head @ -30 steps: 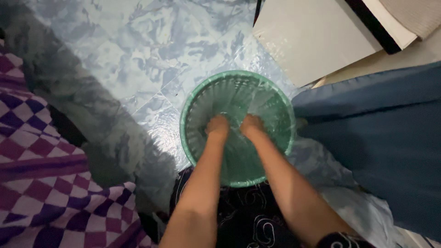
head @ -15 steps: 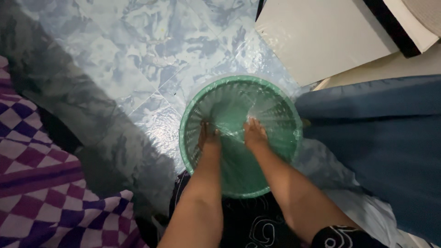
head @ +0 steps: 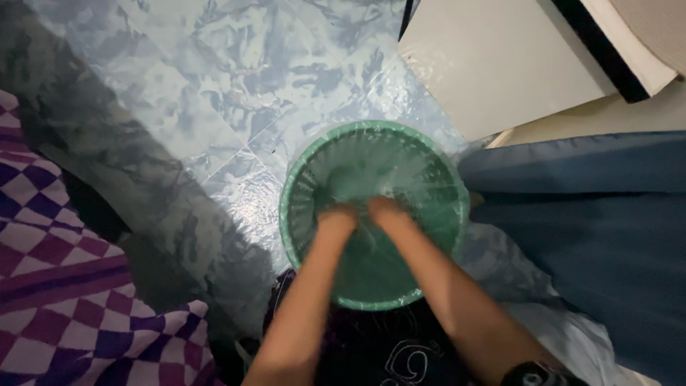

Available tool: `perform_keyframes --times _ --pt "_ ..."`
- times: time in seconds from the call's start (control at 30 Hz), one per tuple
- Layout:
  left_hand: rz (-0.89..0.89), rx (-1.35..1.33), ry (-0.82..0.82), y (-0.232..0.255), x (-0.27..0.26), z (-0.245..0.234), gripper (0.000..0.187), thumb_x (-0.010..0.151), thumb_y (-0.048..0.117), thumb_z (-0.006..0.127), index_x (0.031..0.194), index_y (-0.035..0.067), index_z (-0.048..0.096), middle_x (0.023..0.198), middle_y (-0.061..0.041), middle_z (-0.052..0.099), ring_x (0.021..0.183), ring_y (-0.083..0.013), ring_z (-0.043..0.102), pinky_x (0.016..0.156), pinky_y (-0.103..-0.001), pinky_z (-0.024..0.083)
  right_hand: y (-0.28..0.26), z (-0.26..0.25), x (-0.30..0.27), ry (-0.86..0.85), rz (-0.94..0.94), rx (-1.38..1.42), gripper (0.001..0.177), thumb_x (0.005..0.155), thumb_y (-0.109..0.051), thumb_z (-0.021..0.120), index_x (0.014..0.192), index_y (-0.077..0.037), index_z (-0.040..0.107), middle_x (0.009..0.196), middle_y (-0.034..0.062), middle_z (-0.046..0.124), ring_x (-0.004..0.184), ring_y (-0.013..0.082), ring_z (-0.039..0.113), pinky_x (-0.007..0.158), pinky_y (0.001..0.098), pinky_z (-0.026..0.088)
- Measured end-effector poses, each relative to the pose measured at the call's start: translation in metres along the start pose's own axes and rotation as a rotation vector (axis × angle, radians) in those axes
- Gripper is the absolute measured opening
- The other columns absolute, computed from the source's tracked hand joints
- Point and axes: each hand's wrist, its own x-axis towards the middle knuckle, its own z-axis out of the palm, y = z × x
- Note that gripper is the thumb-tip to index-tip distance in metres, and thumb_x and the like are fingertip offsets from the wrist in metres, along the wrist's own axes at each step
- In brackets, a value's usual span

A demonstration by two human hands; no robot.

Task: The person places a white plastic bag into a green perforated basket, then inserts a clear plastic bag into the basket and adjusts it to line the interior. The person smooths the clear bag inside the basket and folds the edges over the rim.

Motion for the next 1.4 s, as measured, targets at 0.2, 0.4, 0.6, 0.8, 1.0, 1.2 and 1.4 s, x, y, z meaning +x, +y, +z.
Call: perform_keyframes --times 0.2,0.4,0.6,0.8,1.0,1.2,1.4 --pt "0.437 -0.097 1.277 -0.019 -0.105 -0.113 0.054 0.072 -0.003 0.066 0.124 0.005 0.054 0.101 -0.024 0.07 0.093 -0.0415 0.066 0.083 -0.046 0.051 -0.059 -0.024 -0.089 -0.233 -0.708 0.982 0.055 0.102 -0.043 0.049 0.148 -0.014 0.048 0.153 0.0117 0.054 0.14 0.0246 0.051 0.111 0.0369 0.042" --pt "-0.121 -0.661 0.627 -0.04 -0.082 -0.085 0.074 0.083 -0.006 0.059 0.15 0.024 0.049 0.074 -0.027 0.064 0.069 -0.0413 0.067 0.068 -0.049 0.049 -0.156 0.032 -0.03 -0.293 -0.145 1.393 0.075 0.101 -0.065 0.04 0.159 -0.017 0.037 0.151 0.0112 0.049 0.113 0.0218 0.045 0.101 0.0539 0.041" --pt "-0.122 -0.616 0.644 -0.049 -0.071 -0.074 0.079 0.079 -0.012 0.05 0.148 0.025 0.049 0.078 -0.027 0.066 0.073 -0.0434 0.068 0.065 -0.052 0.047 -0.123 0.077 0.038 -0.298 -0.178 1.272 0.077 0.099 -0.065 0.042 0.163 -0.024 0.026 0.165 0.0022 0.028 0.137 0.0199 0.027 0.109 0.0513 0.031" --pt "-0.14 -0.621 0.567 -0.05 -0.071 -0.077 0.077 0.086 -0.008 0.054 0.153 0.026 0.044 0.091 -0.03 0.071 0.084 -0.0424 0.073 0.075 -0.049 0.053 -0.061 -0.022 -0.041 -0.053 -0.468 0.873 0.049 0.103 -0.042 0.051 0.14 -0.011 0.054 0.148 0.0116 0.052 0.131 0.0295 0.051 0.105 0.0449 0.044" --pt "0.101 -1.296 0.545 -0.096 -0.062 -0.054 0.069 0.104 0.051 0.046 0.16 0.015 0.028 0.154 -0.022 0.053 0.141 -0.0356 0.05 0.114 -0.043 0.04 0.116 -0.109 -0.227 1.294 -0.189 0.507 0.024 0.105 -0.023 0.055 0.119 -0.012 0.071 0.135 0.006 0.07 0.123 0.0253 0.067 0.105 0.0372 0.054" --pt "-0.306 -2.049 0.217 -0.109 -0.048 0.019 0.077 0.098 0.064 0.029 0.148 0.008 0.046 0.138 -0.018 0.061 0.123 -0.0343 0.061 0.097 -0.048 0.053 0.166 -0.046 -0.165 0.78 0.226 0.934 0.021 0.101 -0.018 0.056 0.113 -0.011 0.071 0.128 0.0076 0.07 0.117 0.0269 0.067 0.101 0.0384 0.053" --pt "-0.115 -2.356 0.429 -0.09 -0.022 0.069 0.044 0.103 0.037 0.042 0.121 0.005 0.067 0.111 -0.013 0.068 0.095 -0.0285 0.067 0.084 -0.043 0.057 0.184 -0.028 -0.119 0.721 0.212 1.037 0.018 0.097 -0.014 0.057 0.108 -0.01 0.071 0.12 0.0092 0.07 0.112 0.0285 0.067 0.097 0.0396 0.053"
